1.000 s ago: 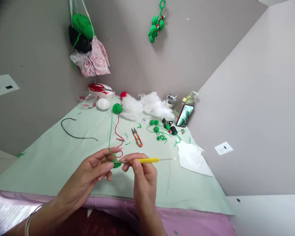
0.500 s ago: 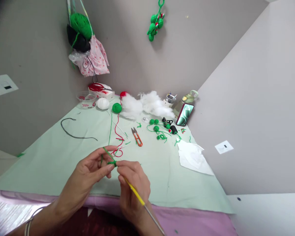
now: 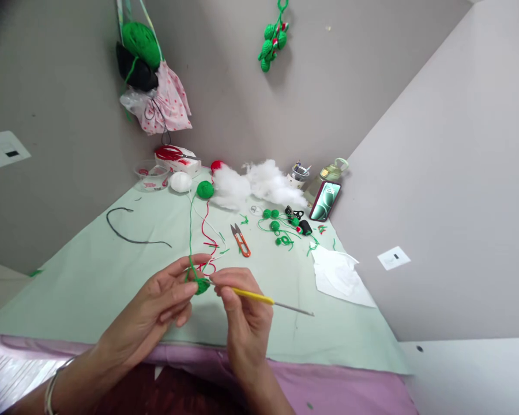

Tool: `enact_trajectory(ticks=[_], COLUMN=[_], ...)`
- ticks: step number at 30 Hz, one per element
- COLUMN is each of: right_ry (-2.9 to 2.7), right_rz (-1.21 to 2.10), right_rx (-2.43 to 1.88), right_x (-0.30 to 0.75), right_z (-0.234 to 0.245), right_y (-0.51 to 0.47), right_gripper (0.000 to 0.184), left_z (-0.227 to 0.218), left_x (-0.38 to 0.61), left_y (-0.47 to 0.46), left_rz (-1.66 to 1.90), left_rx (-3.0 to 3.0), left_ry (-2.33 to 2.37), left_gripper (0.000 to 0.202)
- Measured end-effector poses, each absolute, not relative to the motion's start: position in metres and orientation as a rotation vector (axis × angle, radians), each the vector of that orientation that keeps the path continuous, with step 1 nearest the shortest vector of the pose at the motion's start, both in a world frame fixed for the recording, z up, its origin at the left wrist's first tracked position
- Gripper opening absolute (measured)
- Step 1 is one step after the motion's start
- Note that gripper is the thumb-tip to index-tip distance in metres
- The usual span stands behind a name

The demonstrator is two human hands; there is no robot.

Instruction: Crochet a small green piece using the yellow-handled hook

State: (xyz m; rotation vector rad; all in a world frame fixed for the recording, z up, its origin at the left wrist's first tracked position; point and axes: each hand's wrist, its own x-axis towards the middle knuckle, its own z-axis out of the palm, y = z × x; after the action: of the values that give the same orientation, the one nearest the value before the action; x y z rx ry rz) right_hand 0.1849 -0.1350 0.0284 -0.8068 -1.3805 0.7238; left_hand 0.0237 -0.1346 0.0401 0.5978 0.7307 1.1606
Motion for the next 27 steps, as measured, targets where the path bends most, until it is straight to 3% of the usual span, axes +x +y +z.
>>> enact_trajectory(ticks=[11, 17, 22, 27], right_ry=[-1.303, -1.462, -1.729, -1.416], right_rz=[0.825, 0.594, 0.172, 0.575], right_rx=[-0.785, -0.87, -0.813, -0.895], right_x=[0.185, 0.181, 0.184, 0.19], right_z=[0.027, 0.028, 0.019, 0.026], right_y=[-0.131, -0.134, -0.137, -0.13], right_gripper=[0.02, 0.024, 0.033, 0.021], left_z=[0.043, 0.038, 0.036, 0.036], left_x=[0.024, 0.029, 0.031, 0.025], left_y=[-0.135, -0.136, -0.133, -0.127], left_rz=[1.168, 1.18, 1.121, 1.117], left_rx=[0.693, 0.743, 0.591, 0.488], left_ry=[0.777, 0.856, 0.775, 0.738], left_gripper=[0.032, 0.037, 0.043, 0.032])
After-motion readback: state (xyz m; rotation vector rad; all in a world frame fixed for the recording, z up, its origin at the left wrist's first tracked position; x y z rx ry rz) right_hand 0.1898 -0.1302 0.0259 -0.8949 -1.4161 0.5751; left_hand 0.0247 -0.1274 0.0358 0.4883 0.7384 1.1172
